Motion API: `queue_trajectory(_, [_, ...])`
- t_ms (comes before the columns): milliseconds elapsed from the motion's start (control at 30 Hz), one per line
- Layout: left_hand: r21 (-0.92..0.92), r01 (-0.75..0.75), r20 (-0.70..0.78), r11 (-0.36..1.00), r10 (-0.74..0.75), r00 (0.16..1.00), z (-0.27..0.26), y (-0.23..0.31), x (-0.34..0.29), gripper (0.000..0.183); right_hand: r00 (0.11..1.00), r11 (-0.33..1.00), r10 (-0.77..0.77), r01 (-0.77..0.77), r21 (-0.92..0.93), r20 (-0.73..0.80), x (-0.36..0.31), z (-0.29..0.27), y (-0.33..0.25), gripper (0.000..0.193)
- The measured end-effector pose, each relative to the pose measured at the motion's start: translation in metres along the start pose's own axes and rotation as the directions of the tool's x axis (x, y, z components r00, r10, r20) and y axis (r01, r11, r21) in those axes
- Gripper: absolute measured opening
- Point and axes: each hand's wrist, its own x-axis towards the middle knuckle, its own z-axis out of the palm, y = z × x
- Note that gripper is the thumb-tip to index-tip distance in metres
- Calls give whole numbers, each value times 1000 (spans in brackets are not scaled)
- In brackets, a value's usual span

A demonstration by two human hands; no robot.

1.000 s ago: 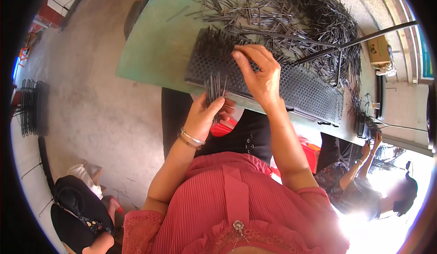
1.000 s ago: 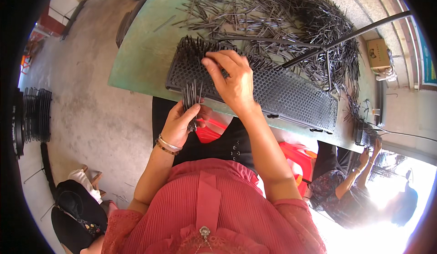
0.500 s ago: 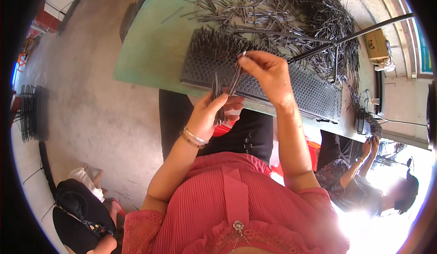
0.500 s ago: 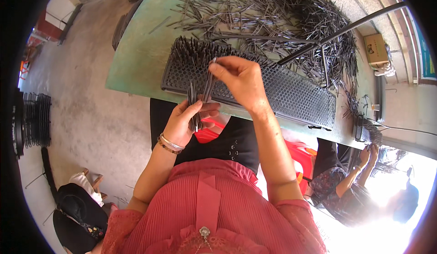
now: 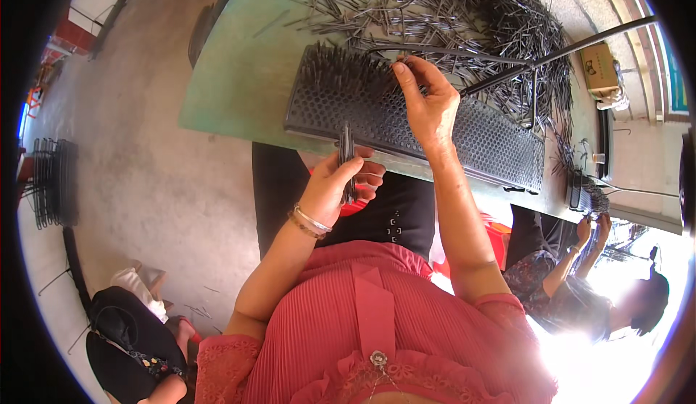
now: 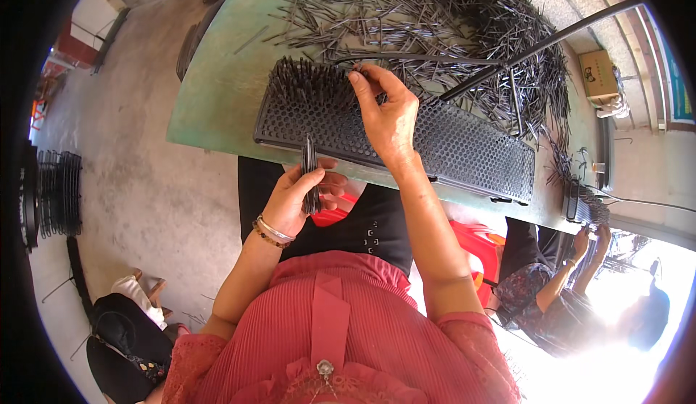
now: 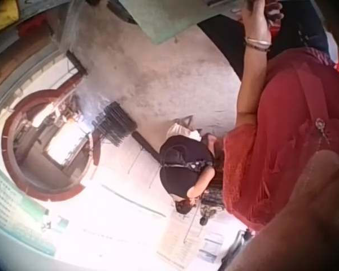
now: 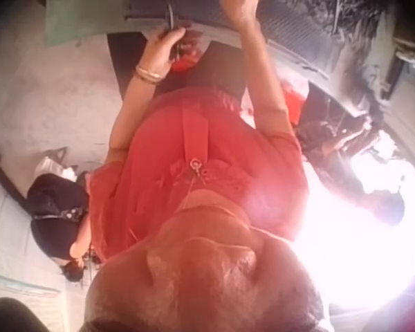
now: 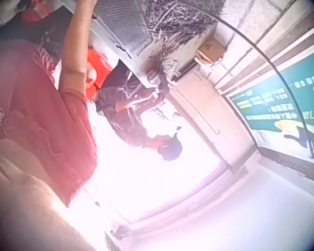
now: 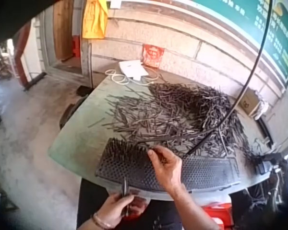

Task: Manually organizing bundles of thin metal pins and inserting them into a perforated rubber or plastic block on a workbench.

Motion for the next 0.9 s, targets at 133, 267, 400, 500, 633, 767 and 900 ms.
queue_trajectory(133, [-19, -4, 8, 1000, 4, 1000, -6, -5, 1, 27, 994, 994, -102, 103, -41, 25, -2, 0, -2, 18])
queue_trajectory(267, [-25, -2, -14, 1000, 2, 1000, -8, -6, 0, 27, 968, 959, -234, 246, -141, 96, -2, 2, 2, 15])
queue_trajectory(400, [-13, -2, -29, 1000, 1, 1000, -8, -6, 0, 27, 977, 972, -199, 206, -110, 76, -2, 3, -3, 15])
queue_trajectory(500, [-2, 3, -36, 1000, -3, 999, -8, -6, -1, 27, 992, 990, -122, 123, -62, 14, -3, 4, -6, 15])
queue_trajectory(633, [-15, 1, -36, 1000, -1, 999, -9, -8, 0, 27, 984, 978, -173, 175, -110, 29, -3, 2, -8, 15])
queue_trajectory(767, [-19, -8, -31, 1000, 8, 1000, -10, -10, 2, 26, 959, 946, -272, 282, -160, 84, -1, 3, -2, 13])
queue_trajectory(900, [-22, -5, -34, 1000, 4, 999, -9, -11, 2, 26, 964, 953, -256, 264, -149, 75, -4, 4, 0, 13])
